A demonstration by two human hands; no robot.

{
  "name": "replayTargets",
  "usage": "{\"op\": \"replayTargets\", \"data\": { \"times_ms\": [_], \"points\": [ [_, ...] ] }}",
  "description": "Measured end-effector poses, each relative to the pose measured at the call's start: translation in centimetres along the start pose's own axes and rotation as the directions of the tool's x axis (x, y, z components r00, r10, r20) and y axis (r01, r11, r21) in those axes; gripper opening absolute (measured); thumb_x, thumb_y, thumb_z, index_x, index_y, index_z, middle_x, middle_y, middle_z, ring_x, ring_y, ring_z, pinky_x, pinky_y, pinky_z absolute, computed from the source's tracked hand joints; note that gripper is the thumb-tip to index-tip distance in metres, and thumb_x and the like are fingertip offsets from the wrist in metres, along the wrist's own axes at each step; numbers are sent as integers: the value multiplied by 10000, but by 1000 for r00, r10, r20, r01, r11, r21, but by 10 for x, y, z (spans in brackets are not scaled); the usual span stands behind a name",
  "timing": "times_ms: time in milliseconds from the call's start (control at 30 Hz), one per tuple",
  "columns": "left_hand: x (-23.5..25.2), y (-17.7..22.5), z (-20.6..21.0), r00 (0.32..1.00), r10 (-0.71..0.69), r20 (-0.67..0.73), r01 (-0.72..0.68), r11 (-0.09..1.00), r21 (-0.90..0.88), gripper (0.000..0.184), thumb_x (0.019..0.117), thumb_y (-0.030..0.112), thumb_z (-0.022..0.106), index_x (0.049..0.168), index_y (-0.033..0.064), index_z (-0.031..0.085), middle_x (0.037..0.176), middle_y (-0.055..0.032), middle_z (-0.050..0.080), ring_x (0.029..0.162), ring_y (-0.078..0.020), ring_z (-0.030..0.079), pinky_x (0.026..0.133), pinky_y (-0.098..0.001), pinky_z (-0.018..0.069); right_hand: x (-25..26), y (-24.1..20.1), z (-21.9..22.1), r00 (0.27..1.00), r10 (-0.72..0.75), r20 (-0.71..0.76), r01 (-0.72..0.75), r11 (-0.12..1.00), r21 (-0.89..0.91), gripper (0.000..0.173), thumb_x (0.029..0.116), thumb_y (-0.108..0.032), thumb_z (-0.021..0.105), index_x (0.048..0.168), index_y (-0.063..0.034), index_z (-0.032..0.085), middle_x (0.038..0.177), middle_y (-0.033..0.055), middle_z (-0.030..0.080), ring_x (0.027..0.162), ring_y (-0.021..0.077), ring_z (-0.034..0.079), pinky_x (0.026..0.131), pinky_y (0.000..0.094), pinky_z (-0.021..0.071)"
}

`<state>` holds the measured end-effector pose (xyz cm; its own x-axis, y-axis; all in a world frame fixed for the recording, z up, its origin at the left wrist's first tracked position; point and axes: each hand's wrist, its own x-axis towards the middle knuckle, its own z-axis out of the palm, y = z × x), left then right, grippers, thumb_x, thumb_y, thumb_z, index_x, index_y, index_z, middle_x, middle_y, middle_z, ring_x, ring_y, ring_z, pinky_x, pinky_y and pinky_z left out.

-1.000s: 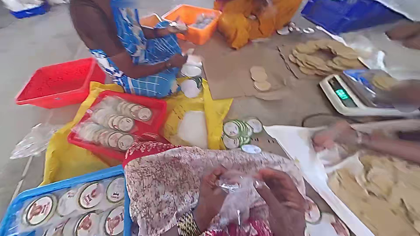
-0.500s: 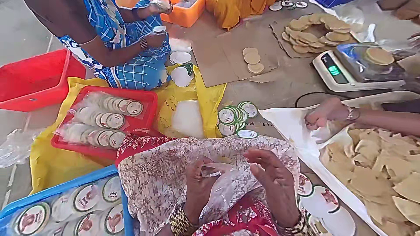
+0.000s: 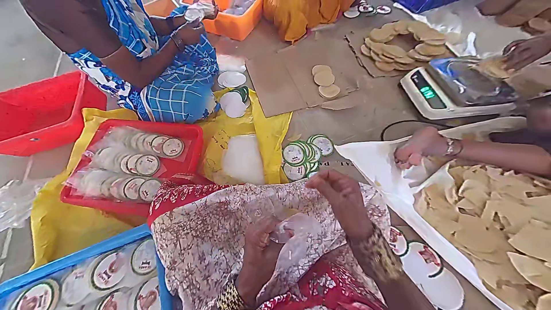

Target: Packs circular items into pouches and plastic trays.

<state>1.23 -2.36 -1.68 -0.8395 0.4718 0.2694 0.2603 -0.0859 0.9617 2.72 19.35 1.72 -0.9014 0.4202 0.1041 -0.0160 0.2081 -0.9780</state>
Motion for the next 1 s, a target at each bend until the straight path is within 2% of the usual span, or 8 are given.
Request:
{"op": "replayTargets", "data": {
  "times_ms": [100, 200, 300, 400, 567, 733, 833, 1000],
  "points": [
    [-3, -2, -6, 998, -49, -31, 47, 998, -43, 79, 946, 178, 708, 1000, 139, 751, 938, 77, 738, 894, 18, 681, 833, -189, 580, 51, 55, -16, 982, 176, -61, -187, 937, -296, 277, 1007, -252, 587, 1045, -1, 697, 901, 84, 716, 825, 159, 684, 793, 396, 555],
    [-6, -5, -11, 991, -124, -56, 119, 990, -81, 62, 933, 216, 730, 974, 185, 765, 904, 98, 736, 847, 22, 679, 797, -184, 582, 101, 102, -19, 928, 370, 41, -280, 766, -580, 498, 1012, -364, 628, 1281, 55, 632, 1206, 272, 673, 1136, 417, 651, 1008, 603, 479],
    [-7, 0, -12, 965, -250, -75, 242, 965, -107, 48, 915, 194, 740, 952, 191, 770, 893, 100, 749, 835, 12, 692, 803, -202, 589, 130, 131, -1, 856, 512, 67, -279, 568, -774, 785, 963, -471, 676, 1503, 47, 442, 1507, 291, 475, 1423, 464, 420, 1136, 648, 335],
    [-6, 11, -9, 917, -384, -105, 370, 920, -130, 90, 908, 95, 722, 931, 168, 769, 863, 111, 748, 789, 27, 679, 753, -190, 576, 136, 158, 16, 862, 506, -22, -289, 457, -841, 876, 895, -385, 770, 1545, 44, 370, 1577, 272, 385, 1462, 463, 348, 1122, 658, 330],
    [0, 12, -2, 881, -461, -108, 443, 883, -155, 176, 910, 0, 666, 901, 153, 754, 814, 127, 732, 714, 59, 641, 677, -148, 537, 137, 165, 10, 836, 540, -98, -413, 500, -761, 697, 933, -260, 736, 1503, 17, 446, 1528, 260, 453, 1445, 423, 399, 1136, 597, 354],
    [12, 15, 7, 880, -470, -68, 452, 873, -181, 190, 912, -18, 660, 908, 142, 762, 825, 111, 743, 726, 46, 654, 687, -155, 544, 124, 159, -9, 845, 514, -147, -516, 709, -480, 358, 1014, -231, 625, 1250, 35, 660, 1225, 253, 673, 1184, 396, 626, 1053, 566, 443],
    [16, 16, 12, 892, -447, -66, 425, 880, -211, 212, 924, -21, 648, 921, 157, 764, 826, 120, 739, 714, 48, 645, 687, -152, 542, 111, 157, -16, 892, 391, -226, -436, 876, -208, 271, 975, -221, 679, 1048, 37, 716, 959, 168, 717, 889, 254, 676, 868, 459, 528],
    [20, 1, -4, 950, -292, -107, 282, 954, -97, 193, 949, 41, 656, 988, 195, 765, 894, 132, 751, 777, 35, 673, 731, -174, 569, 92, 131, -51, 907, 384, -172, -419, 864, -280, 291, 971, -246, 684, 990, 43, 702, 880, 157, 686, 824, 255, 644, 818, 485, 504]
  ]
}}
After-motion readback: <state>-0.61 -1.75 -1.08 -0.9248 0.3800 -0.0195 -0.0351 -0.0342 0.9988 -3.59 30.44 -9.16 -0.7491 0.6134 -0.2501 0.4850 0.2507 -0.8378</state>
